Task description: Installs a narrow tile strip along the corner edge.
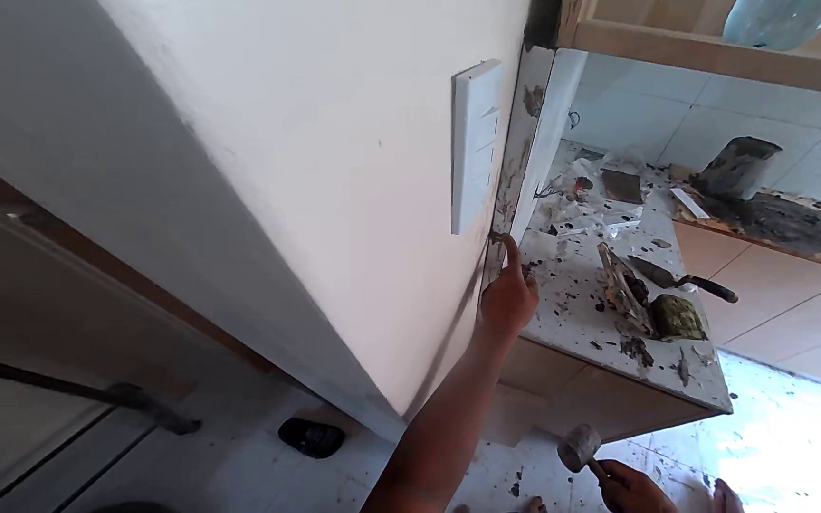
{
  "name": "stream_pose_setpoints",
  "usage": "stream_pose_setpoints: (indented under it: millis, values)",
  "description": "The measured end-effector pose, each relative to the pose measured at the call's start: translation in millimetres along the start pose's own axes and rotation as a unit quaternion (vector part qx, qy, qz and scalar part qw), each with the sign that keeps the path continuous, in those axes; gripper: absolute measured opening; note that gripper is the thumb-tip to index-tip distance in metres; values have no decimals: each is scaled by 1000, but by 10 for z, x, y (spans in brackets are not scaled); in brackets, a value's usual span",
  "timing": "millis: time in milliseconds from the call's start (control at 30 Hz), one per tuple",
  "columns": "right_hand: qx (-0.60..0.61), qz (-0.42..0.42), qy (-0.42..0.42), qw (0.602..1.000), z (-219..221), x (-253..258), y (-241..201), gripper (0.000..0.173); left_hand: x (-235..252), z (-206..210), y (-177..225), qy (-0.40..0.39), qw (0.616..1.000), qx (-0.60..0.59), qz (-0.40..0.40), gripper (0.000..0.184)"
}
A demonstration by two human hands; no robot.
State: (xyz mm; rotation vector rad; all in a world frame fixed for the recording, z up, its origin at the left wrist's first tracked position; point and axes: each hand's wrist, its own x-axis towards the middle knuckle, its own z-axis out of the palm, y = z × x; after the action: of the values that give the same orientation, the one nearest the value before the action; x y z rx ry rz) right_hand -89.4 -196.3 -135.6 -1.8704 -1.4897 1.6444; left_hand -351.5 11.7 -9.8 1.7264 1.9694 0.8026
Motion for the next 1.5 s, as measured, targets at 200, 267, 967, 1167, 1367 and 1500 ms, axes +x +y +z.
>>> stream_pose_setpoints:
  millis: [200,267,967,1167,1367,1500]
  values:
    - [-15,-4,-7,1000,26,37,-23,26,-14,-30,12,6,1000,6,-4,91]
    - [-26,-9,-6,1000,37,41,-48,27,-26,-52,7,2,1000,10,0,92]
    - [-27,1,-9,1000,18,24,8,28,37,0,-129,2,1000,-3,-15,95]
    - [-19,-3,-12,1000,24,26,-20,28,-39,16,-113,-14,1000,5,15,95]
    - [-53,6,-11,999,16,17,-52,29,27,-26,-188,1,1000,4,-12,95]
    - [-43,-11,-9,999,17,28,-37,27,10,-1,-171,5,1000,2,9,93]
